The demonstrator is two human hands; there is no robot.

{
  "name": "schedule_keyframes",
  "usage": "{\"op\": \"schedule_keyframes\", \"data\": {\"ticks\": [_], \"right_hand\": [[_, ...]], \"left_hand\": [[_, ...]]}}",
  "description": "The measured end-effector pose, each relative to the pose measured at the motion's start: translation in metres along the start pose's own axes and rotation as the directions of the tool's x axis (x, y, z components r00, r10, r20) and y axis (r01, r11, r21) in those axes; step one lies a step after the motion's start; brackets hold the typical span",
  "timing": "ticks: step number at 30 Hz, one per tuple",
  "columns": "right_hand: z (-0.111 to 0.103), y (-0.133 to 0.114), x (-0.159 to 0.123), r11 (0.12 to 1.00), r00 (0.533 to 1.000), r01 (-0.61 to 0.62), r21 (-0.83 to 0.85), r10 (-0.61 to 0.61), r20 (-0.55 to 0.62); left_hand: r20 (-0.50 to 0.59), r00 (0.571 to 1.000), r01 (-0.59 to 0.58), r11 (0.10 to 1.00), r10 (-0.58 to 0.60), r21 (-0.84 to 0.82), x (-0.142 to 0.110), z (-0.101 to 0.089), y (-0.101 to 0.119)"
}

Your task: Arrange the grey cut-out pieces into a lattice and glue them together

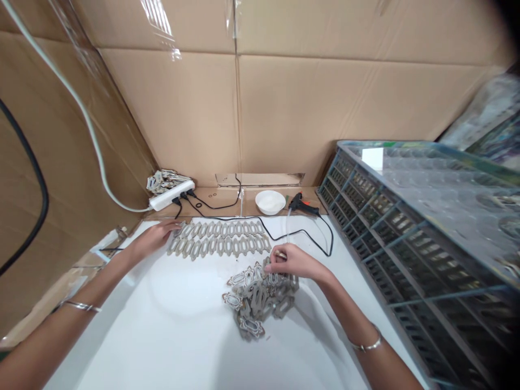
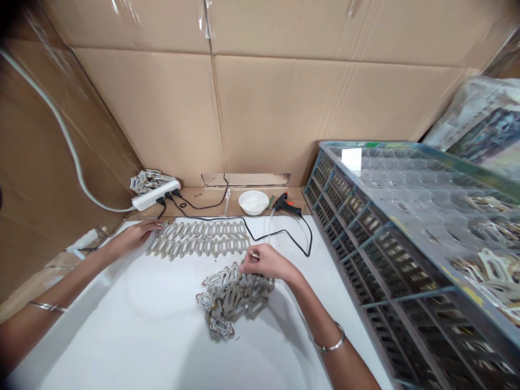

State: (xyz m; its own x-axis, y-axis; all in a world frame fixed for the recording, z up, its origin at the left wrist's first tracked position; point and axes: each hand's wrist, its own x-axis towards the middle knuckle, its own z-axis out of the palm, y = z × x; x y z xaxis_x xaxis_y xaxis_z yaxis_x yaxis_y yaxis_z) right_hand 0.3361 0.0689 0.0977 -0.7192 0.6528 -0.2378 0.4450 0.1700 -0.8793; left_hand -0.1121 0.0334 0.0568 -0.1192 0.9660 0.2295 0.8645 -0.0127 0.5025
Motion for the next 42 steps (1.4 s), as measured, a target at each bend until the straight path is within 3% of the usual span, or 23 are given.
{"op": "schedule_keyframes", "data": {"ticks": [2,5,8,10,11,12,14,16,18,20,22,25,27,30,32,34,37,38,42], "right_hand": [[-0.003,-0.001,0.0,0.995,0.999,0.031,0.095,-0.029,-0.021],[-0.003,-0.004,0.001,0.987,0.984,0.081,0.137,-0.058,-0.167],[0.005,-0.007,0.001,0.983,0.915,0.169,0.064,-0.133,-0.381],[0.014,-0.008,-0.001,0.972,0.854,0.225,-0.062,-0.227,-0.467],[0.019,-0.009,-0.002,0.956,0.831,0.253,-0.147,-0.293,-0.472],[0.024,-0.01,-0.004,0.927,0.815,0.288,-0.24,-0.369,-0.448],[0.033,-0.01,-0.007,0.83,0.788,0.379,-0.409,-0.521,-0.328],[0.041,-0.01,-0.009,0.713,0.751,0.472,-0.518,-0.633,-0.187],[0.047,-0.009,-0.01,0.622,0.723,0.522,-0.584,-0.686,-0.084],[0.051,-0.008,-0.009,0.567,0.705,0.535,-0.626,-0.708,-0.038],[0.055,-0.007,-0.008,0.545,0.69,0.54,-0.642,-0.723,-0.034],[0.056,-0.01,-0.006,0.603,0.688,0.545,-0.583,-0.719,-0.1],[0.053,-0.014,-0.006,0.734,0.743,0.479,-0.482,-0.631,-0.222],[0.041,-0.017,-0.005,0.938,0.838,0.225,-0.265,-0.325,-0.438],[0.03,-0.012,-0.002,0.987,0.857,0.073,-0.143,-0.135,-0.497],[0.021,-0.004,0.003,0.997,0.86,-0.001,-0.074,-0.037,-0.509],[0.015,0.008,0.011,0.999,0.852,-0.021,-0.031,0.002,-0.523],[0.014,0.012,0.014,1.0,0.854,-0.01,-0.023,-0.003,-0.52],[0.016,0.017,0.019,0.999,0.862,0.036,0.0,-0.031,-0.506]], "left_hand": [[0.059,0.998,-0.04,0.999,0.039,0.022,0.002,-0.002,0.001],[0.105,0.991,-0.096,0.99,0.085,0.105,0.002,-0.005,0.014],[0.056,0.995,-0.085,0.985,0.078,0.148,-0.007,-0.003,0.055],[0.06,0.998,-0.004,0.998,0.008,-0.07,-0.019,0.003,0.097],[0.156,0.987,0.072,0.971,-0.037,-0.229,-0.027,0.007,0.12],[0.323,0.946,0.157,0.912,-0.029,-0.378,-0.035,0.012,0.142],[0.599,0.799,0.377,0.738,0.047,-0.56,-0.05,0.023,0.18],[0.727,0.681,0.575,0.547,0.092,-0.608,-0.062,0.035,0.207],[0.766,0.635,0.676,0.409,0.097,-0.612,-0.069,0.044,0.222],[0.771,0.632,0.715,0.324,0.08,-0.62,-0.071,0.05,0.228],[0.762,0.645,0.718,0.294,0.063,-0.631,-0.072,0.052,0.23],[0.727,0.686,0.681,0.316,0.042,-0.661,-0.072,0.051,0.227],[0.685,0.729,0.63,0.373,0.022,-0.682,-0.07,0.048,0.221],[0.564,0.824,0.482,0.584,-0.05,-0.653,-0.064,0.039,0.195],[0.41,0.903,0.359,0.749,-0.128,-0.557,-0.058,0.028,0.166],[0.225,0.95,0.295,0.852,-0.216,-0.432,-0.053,0.016,0.13],[-0.029,0.947,0.308,0.928,-0.321,-0.21,-0.05,-0.001,0.073],[-0.06,0.935,0.341,0.93,-0.351,-0.136,-0.05,-0.005,0.057],[0.005,0.894,0.447,0.894,-0.448,0.034,-0.053,-0.013,0.019]]}}
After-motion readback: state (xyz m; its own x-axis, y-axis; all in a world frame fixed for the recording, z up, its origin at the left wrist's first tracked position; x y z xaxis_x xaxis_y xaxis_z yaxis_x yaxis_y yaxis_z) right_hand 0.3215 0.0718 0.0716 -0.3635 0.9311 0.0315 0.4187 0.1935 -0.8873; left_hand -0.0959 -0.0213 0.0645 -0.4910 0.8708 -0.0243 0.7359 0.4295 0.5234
